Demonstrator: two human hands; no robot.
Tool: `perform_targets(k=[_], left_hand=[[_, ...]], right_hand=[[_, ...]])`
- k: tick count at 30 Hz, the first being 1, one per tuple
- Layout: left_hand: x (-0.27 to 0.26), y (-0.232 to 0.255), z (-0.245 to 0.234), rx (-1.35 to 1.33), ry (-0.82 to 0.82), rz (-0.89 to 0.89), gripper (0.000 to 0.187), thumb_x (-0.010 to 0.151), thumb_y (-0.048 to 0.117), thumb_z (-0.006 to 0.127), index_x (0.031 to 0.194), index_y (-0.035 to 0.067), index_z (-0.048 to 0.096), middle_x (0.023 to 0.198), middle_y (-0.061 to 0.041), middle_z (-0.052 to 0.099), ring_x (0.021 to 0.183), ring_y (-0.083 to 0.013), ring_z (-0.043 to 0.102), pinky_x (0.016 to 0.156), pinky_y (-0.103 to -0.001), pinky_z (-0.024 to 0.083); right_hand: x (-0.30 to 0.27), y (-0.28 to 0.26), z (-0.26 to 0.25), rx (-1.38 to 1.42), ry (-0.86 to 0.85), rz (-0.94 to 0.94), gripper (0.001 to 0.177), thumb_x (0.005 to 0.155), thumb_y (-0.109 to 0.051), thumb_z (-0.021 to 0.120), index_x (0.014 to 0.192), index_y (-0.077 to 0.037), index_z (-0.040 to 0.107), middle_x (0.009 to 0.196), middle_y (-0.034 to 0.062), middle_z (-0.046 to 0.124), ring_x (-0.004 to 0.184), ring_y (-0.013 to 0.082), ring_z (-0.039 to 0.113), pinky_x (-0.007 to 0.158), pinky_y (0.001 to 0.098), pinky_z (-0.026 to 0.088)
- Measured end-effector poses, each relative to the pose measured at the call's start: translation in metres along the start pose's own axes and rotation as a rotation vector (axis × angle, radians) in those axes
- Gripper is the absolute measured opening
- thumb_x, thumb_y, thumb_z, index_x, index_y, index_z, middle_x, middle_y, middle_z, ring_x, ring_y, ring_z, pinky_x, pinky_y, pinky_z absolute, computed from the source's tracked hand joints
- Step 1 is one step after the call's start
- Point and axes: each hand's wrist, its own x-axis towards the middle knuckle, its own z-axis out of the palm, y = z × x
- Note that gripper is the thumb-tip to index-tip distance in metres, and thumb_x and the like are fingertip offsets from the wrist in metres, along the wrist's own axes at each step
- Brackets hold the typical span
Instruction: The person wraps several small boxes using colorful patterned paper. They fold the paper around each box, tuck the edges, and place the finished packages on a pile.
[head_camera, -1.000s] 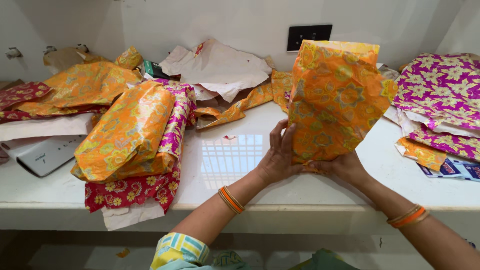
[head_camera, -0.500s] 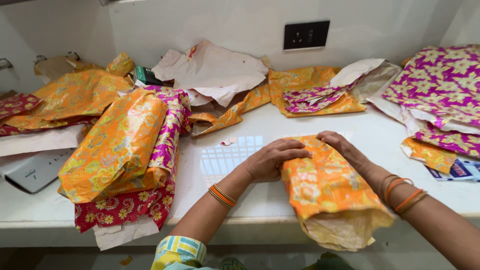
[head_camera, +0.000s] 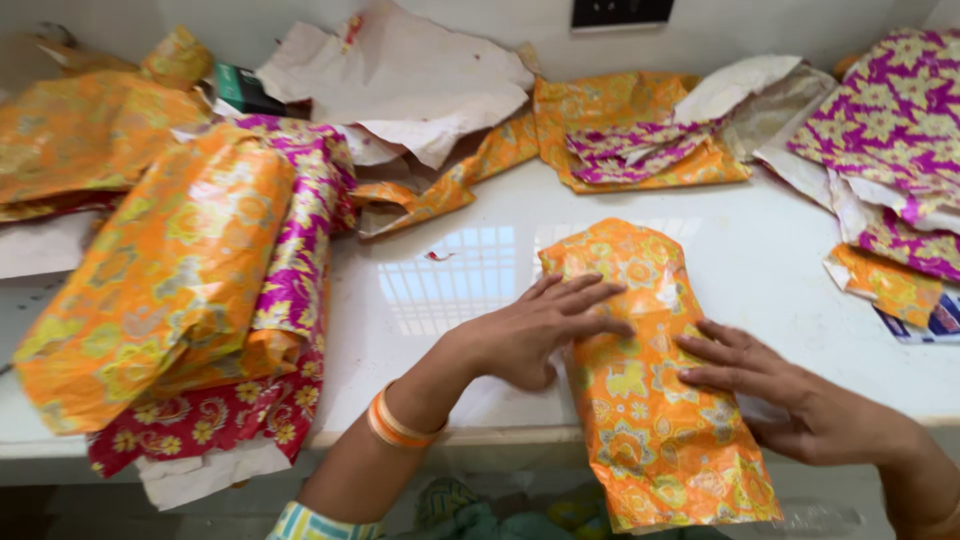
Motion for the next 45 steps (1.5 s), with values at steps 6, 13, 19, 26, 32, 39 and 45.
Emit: perform_targets(k=[6, 13, 19, 26, 32, 39, 45], left_hand=[[0.001, 0.041, 0.014, -0.13, -0.126, 0.088, 0.09, 0.07, 0.055, 0.088, 0.148, 0.033, 0.048, 0.163, -0.006, 0.038, 0.158, -0.0452, 0.016, 0.119, -0.074, 0.009], [0.01, 0.05, 0.036, 0.059, -0.004, -0.034, 0.075, 0.067, 0.036, 0.085, 0.137, 0.032, 0.058, 0.149, -0.001, 0.05, 0.152, -0.0394, 0.032, 0.117, -0.07, 0.021], [-0.001, 0.08, 0.068, 0.231, 0.297, -0.087, 0.066, 0.073, 0.021, 0.073, 0.137, 0.026, 0.06, 0.153, -0.003, 0.052, 0.151, -0.0403, 0.039, 0.124, -0.072, 0.021], [-0.008, 0.096, 0.076, 0.256, 0.354, -0.147, 0.064, 0.079, 0.017, 0.068, 0.142, 0.03, 0.061, 0.153, -0.005, 0.054, 0.149, -0.0418, 0.041, 0.127, -0.069, 0.02], [-0.005, 0.102, 0.065, 0.091, 0.358, -0.12, 0.066, 0.076, 0.025, 0.077, 0.139, 0.024, 0.059, 0.151, -0.01, 0.051, 0.146, -0.0467, 0.038, 0.123, -0.067, 0.019], [0.006, 0.105, 0.087, 0.249, 0.454, -0.19, 0.058, 0.075, 0.014, 0.073, 0.132, 0.022, 0.067, 0.149, -0.007, 0.058, 0.148, -0.043, 0.044, 0.126, -0.06, 0.028], [0.0, 0.102, 0.091, 0.234, 0.445, -0.181, 0.05, 0.077, 0.012, 0.072, 0.125, 0.025, 0.072, 0.149, -0.008, 0.057, 0.146, -0.0426, 0.044, 0.125, -0.06, 0.026]], right_hand=[[-0.013, 0.011, 0.015, 0.236, 0.052, -0.016, 0.086, 0.068, -0.002, 0.078, 0.148, -0.011, 0.051, 0.165, 0.0167, 0.032, 0.156, 0.0386, 0.018, 0.12, 0.0498, 0.022], [0.001, -0.001, 0.045, -0.082, 0.335, -0.084, 0.079, 0.064, -0.019, 0.085, 0.139, -0.018, 0.06, 0.154, 0.007, 0.047, 0.148, 0.0323, 0.038, 0.119, 0.0489, 0.035], [-0.004, -0.008, 0.055, -0.31, 0.4, -0.199, 0.069, 0.07, -0.022, 0.081, 0.135, -0.01, 0.06, 0.15, 0.0089, 0.051, 0.146, 0.0366, 0.04, 0.12, 0.0576, 0.032], [-0.023, -0.011, 0.06, -0.464, 0.449, -0.437, 0.049, 0.085, -0.021, 0.071, 0.132, -0.012, 0.06, 0.154, 0.0155, 0.048, 0.146, 0.0363, 0.043, 0.119, 0.0549, 0.038], [-0.028, -0.014, 0.056, -0.221, 0.463, -0.413, 0.044, 0.085, -0.032, 0.073, 0.123, -0.011, 0.071, 0.151, 0.0123, 0.053, 0.143, 0.0349, 0.046, 0.116, 0.0521, 0.038], [-0.019, -0.005, 0.078, -0.351, 0.617, -0.437, 0.025, 0.085, -0.019, 0.071, 0.109, -0.011, 0.076, 0.147, 0.0083, 0.055, 0.141, 0.0314, 0.048, 0.115, 0.0544, 0.041], [-0.026, -0.003, 0.07, -0.493, 0.506, -0.498, 0.048, 0.083, -0.035, 0.067, 0.125, -0.011, 0.069, 0.155, 0.0119, 0.046, 0.143, 0.0349, 0.043, 0.114, 0.0577, 0.039]])
